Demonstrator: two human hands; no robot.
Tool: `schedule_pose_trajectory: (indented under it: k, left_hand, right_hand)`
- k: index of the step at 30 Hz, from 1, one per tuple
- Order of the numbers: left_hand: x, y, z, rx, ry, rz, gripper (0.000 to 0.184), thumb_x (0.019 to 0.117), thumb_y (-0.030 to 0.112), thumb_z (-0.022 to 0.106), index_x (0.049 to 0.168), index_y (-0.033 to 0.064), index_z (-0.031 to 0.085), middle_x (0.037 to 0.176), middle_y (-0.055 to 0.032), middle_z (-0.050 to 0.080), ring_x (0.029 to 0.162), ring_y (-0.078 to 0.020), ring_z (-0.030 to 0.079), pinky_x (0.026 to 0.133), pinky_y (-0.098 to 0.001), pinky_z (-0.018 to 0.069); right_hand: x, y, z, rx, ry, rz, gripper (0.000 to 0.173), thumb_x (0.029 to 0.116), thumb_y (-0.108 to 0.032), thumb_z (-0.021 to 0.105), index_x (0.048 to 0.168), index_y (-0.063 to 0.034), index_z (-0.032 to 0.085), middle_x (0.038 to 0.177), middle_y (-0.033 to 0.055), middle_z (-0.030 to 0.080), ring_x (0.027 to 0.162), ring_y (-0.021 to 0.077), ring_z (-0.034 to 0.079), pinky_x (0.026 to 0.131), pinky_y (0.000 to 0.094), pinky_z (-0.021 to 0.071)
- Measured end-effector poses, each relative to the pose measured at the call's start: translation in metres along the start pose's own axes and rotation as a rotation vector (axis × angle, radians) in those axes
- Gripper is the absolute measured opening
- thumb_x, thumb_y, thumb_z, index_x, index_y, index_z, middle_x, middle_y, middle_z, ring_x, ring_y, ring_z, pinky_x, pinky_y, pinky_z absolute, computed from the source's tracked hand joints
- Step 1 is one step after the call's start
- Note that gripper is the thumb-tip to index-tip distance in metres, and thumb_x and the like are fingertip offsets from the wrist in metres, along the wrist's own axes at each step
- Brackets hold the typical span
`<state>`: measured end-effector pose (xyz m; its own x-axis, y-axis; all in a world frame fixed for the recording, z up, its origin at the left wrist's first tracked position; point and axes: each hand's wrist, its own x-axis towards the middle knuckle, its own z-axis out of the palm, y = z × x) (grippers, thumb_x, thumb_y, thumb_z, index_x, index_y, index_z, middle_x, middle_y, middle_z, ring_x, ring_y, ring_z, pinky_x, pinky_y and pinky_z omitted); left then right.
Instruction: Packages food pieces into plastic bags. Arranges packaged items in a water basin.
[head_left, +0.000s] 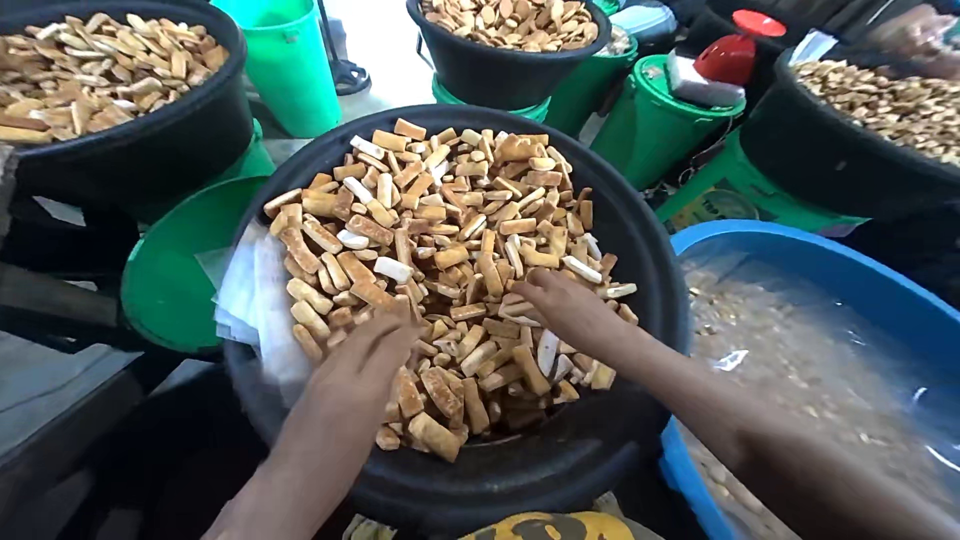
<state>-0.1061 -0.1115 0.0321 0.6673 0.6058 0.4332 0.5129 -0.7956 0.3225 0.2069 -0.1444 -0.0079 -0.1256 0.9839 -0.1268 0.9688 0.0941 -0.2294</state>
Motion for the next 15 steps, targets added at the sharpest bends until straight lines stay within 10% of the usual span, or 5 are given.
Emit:
schedule_pose_trajectory:
  k: [6, 12, 15]
  left_hand:
    - [0.097, 0.021, 0.044, -0.291, -0.544, -0.214, 0.03, 0.1003, 0.02, 0.065, 0.12, -0.002, 0.067, 0.123, -0.0194, 0.064, 0.108, -0.0329, 0.064, 0.095, -0.0505, 0.051]
    - [0.134, 0.049, 0.067, -0.404, -0.335, -0.244, 0.06, 0.0966, -0.003, 0.058, 0.153, 0.0121, 0.044, 0.154, -0.0117, 0.041, 0.104, -0.0236, 0.064, 0.083, -0.0404, 0.0568]
    - [0.137, 0.042, 0.069, -0.376, -0.166, -0.148, 0.058, 0.0968, -0.002, 0.061, 0.152, 0.0065, 0.045, 0.155, -0.0169, 0.042, 0.119, -0.0311, 0.062, 0.093, -0.0462, 0.0565]
  right_hand:
    - [-0.012, -0.018, -0.053, 0.418, 0.222, -0.133, 0.033, 0.0921, -0.021, 0.076, 0.122, -0.0083, 0.07, 0.112, 0.0114, 0.067, 0.091, 0.0179, 0.067, 0.079, 0.0355, 0.0588]
    - [-0.007, -0.02, -0.057, -0.058, 0.462, -0.179, 0.024, 0.0892, 0.0, 0.072, 0.113, 0.0004, 0.069, 0.108, 0.0222, 0.062, 0.093, 0.0371, 0.067, 0.077, 0.0478, 0.0601]
    - [-0.005, -0.036, -0.068, -0.002, 0.396, -0.157, 0.025, 0.0893, 0.0, 0.072, 0.113, 0.0029, 0.067, 0.113, 0.0204, 0.063, 0.095, 0.031, 0.069, 0.08, 0.0417, 0.0603]
